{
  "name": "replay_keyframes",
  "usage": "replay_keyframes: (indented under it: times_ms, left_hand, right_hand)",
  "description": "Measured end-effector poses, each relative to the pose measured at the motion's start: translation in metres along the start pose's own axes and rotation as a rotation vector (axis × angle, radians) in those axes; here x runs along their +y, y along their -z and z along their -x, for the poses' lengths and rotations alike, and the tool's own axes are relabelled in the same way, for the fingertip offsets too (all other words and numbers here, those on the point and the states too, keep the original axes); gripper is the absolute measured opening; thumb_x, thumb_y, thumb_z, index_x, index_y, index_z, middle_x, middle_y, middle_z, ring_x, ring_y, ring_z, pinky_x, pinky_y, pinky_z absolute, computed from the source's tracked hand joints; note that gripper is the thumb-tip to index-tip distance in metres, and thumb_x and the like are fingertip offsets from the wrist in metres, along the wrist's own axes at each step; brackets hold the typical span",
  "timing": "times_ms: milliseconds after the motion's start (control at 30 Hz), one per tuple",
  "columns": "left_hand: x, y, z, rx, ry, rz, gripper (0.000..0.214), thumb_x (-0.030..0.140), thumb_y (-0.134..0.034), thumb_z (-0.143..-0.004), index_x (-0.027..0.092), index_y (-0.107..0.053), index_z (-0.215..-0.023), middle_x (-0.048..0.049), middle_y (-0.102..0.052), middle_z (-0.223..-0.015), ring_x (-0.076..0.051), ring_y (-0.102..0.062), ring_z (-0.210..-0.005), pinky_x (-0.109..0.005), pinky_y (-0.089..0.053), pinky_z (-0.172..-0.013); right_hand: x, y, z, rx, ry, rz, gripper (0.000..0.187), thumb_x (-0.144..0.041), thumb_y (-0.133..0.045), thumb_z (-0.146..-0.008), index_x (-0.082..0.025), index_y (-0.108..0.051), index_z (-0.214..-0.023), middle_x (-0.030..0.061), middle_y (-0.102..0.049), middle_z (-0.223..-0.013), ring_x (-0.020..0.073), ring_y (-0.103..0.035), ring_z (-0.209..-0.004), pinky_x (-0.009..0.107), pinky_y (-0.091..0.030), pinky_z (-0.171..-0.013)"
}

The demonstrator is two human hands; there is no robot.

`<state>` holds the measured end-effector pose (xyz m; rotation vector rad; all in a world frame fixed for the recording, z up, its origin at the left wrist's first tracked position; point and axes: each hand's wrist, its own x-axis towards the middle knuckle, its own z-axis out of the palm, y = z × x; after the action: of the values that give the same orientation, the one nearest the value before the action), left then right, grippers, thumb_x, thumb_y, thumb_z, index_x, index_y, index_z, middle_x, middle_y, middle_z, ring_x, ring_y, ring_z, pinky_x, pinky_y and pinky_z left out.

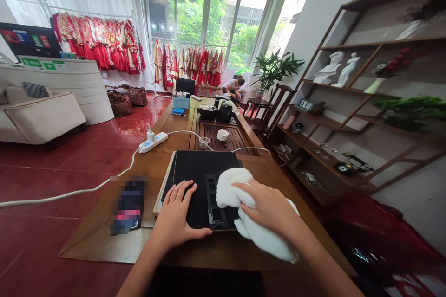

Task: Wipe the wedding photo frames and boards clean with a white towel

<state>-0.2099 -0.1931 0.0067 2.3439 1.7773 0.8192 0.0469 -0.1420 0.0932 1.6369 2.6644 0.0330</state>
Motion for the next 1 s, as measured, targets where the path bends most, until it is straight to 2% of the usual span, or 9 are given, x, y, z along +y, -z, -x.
replay_keyframes:
  times_ms: [233,400,500,633,767,900,1000]
  left_hand:
    - [0.0,0.001,0.0,0.011,-0.007,0.018,0.097,0.07,-0.067,-0.056,0.026,-0.039,-0.138,-0.0075,-0.039,-0.144,-0.034,-0.036,-0.132,-0.052,-0.027,-0.11]
    - [0.0,0.001,0.0,0.012,-0.003,0.029,0.095,0.068,-0.069,-0.056,0.026,-0.041,-0.137,-0.0078,-0.04,-0.143,-0.034,-0.036,-0.131,-0.052,-0.028,-0.11]
    - [-0.001,0.001,0.0,0.008,-0.007,0.025,0.096,0.07,-0.068,-0.057,0.026,-0.04,-0.138,-0.0075,-0.039,-0.144,-0.034,-0.035,-0.132,-0.051,-0.027,-0.111]
    - [-0.002,-0.001,0.0,-0.005,-0.01,0.01,0.096,0.071,-0.065,-0.059,0.026,-0.037,-0.139,-0.0067,-0.036,-0.146,-0.033,-0.032,-0.134,-0.051,-0.024,-0.112]
    - [-0.003,-0.001,0.001,0.01,-0.02,0.012,0.095,0.07,-0.066,-0.059,0.026,-0.037,-0.139,-0.0065,-0.037,-0.146,-0.033,-0.033,-0.133,-0.051,-0.025,-0.112]
    - [-0.002,-0.001,0.001,0.02,-0.02,0.02,0.096,0.069,-0.068,-0.057,0.026,-0.038,-0.139,-0.0075,-0.038,-0.145,-0.034,-0.034,-0.133,-0.051,-0.027,-0.111]
    - [-0.001,0.0,0.001,0.007,-0.015,0.017,0.097,0.071,-0.067,-0.057,0.026,-0.038,-0.139,-0.0076,-0.037,-0.146,-0.034,-0.033,-0.133,-0.051,-0.026,-0.111]
  right_hand:
    - [0.001,-0.003,0.024,-0.034,0.017,-0.007,0.051,-0.032,-0.05,-0.078,-0.041,-0.051,-0.128,0.0033,-0.061,-0.114,0.025,-0.062,-0.086,0.033,-0.041,-0.069]
    - [0.026,0.009,0.046,0.022,0.042,-0.109,0.047,-0.036,-0.053,-0.079,-0.046,-0.053,-0.125,-0.0017,-0.061,-0.118,0.025,-0.062,-0.094,0.036,-0.046,-0.076]
    - [0.052,0.019,0.057,0.148,-0.043,-0.195,0.047,-0.043,-0.053,-0.08,-0.046,-0.051,-0.127,-0.0026,-0.06,-0.119,0.0256,-0.061,-0.097,0.036,-0.049,-0.076]
    - [0.088,0.02,0.057,0.32,-0.284,-0.124,0.048,-0.05,-0.051,-0.081,-0.046,-0.049,-0.129,-0.002,-0.059,-0.123,0.03,-0.061,-0.097,0.038,-0.048,-0.067]
    - [0.126,-0.006,0.042,0.379,-0.514,-0.03,0.05,-0.048,-0.046,-0.083,-0.047,-0.043,-0.133,-0.0013,-0.055,-0.128,0.0331,-0.06,-0.095,0.04,-0.043,-0.063]
    - [0.158,-0.055,0.024,0.307,-0.547,-0.071,0.053,-0.049,-0.043,-0.083,-0.04,-0.042,-0.136,0.0048,-0.053,-0.13,0.0338,-0.059,-0.099,0.041,-0.042,-0.067]
    - [0.166,-0.096,0.013,0.239,-0.542,-0.091,0.054,-0.05,-0.041,-0.084,-0.037,-0.043,-0.136,0.0063,-0.054,-0.127,0.0307,-0.06,-0.098,0.039,-0.043,-0.071]
